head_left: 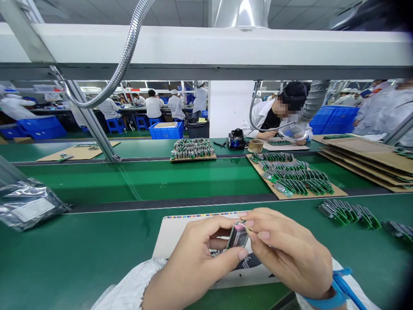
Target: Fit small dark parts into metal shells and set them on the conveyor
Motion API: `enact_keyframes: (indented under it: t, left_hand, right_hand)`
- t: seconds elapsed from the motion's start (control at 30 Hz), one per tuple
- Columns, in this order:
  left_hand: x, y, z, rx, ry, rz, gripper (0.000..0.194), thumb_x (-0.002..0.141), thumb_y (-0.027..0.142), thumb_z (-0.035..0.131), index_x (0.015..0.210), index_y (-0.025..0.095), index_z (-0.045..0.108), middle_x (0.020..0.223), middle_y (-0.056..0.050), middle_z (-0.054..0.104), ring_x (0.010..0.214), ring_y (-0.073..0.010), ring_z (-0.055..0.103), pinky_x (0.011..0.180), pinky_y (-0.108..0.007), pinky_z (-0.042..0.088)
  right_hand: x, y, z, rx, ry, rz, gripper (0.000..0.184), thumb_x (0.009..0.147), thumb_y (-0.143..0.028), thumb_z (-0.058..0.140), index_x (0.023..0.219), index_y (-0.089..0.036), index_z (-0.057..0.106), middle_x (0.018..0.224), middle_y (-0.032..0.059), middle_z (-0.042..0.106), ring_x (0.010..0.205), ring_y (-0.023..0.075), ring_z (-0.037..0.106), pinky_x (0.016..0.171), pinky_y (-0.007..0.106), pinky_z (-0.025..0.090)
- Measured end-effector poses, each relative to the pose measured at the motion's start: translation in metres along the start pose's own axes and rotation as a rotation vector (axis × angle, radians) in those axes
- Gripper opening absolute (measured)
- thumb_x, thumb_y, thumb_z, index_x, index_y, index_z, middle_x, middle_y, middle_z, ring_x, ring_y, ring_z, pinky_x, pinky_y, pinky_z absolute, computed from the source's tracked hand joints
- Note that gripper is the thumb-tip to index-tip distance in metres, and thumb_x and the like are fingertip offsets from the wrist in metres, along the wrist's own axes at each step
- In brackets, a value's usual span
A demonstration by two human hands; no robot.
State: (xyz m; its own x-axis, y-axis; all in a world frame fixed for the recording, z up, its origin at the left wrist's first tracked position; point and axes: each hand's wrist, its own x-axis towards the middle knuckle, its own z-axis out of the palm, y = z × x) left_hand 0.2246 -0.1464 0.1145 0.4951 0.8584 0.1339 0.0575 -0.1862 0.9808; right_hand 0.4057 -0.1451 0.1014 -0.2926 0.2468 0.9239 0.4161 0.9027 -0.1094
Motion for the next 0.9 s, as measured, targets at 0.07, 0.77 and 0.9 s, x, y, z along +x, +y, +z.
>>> enact_keyframes:
  t: [0.07, 0.77, 0.9]
  left_hand:
    - [0.0, 0.0, 0.0, 0.002, 0.002, 0.002, 0.03, 0.078, 0.026, 0.068, 0.108, 0.028, 0.067, 0.116, -0.005, 0.064, 0.101, -0.0215, 0.062, 0.084, -0.028, 0.055]
    - [-0.002, -0.004, 0.001, 0.121, 0.043, 0.043, 0.031, 0.078, 0.024, 0.068, 0.109, 0.029, 0.066, 0.111, -0.002, 0.067, 0.096, -0.0183, 0.064, 0.083, -0.024, 0.056]
    - [-0.001, -0.002, 0.002, 0.128, 0.028, 0.061, 0.032, 0.08, 0.021, 0.067, 0.11, 0.031, 0.066, 0.11, -0.001, 0.067, 0.095, -0.0169, 0.064, 0.083, -0.021, 0.055]
  right_hand:
    - [-0.001, 0.0, 0.0, 0.001, 0.007, 0.005, 0.036, 0.082, 0.002, 0.053, 0.109, -0.022, 0.051, 0.084, 0.0049, 0.072, 0.09, 0.019, 0.069, 0.079, 0.038, 0.06]
    - [0.001, -0.006, 0.008, 0.15, 0.07, 0.159, 0.04, 0.079, 0.006, 0.052, 0.107, -0.023, 0.049, 0.086, 0.0039, 0.071, 0.086, 0.0189, 0.069, 0.073, 0.037, 0.061]
    - [0.003, -0.007, 0.01, 0.155, 0.093, 0.158, 0.037, 0.081, 0.004, 0.051, 0.105, -0.023, 0.05, 0.082, 0.0028, 0.07, 0.083, 0.0196, 0.07, 0.07, 0.037, 0.061]
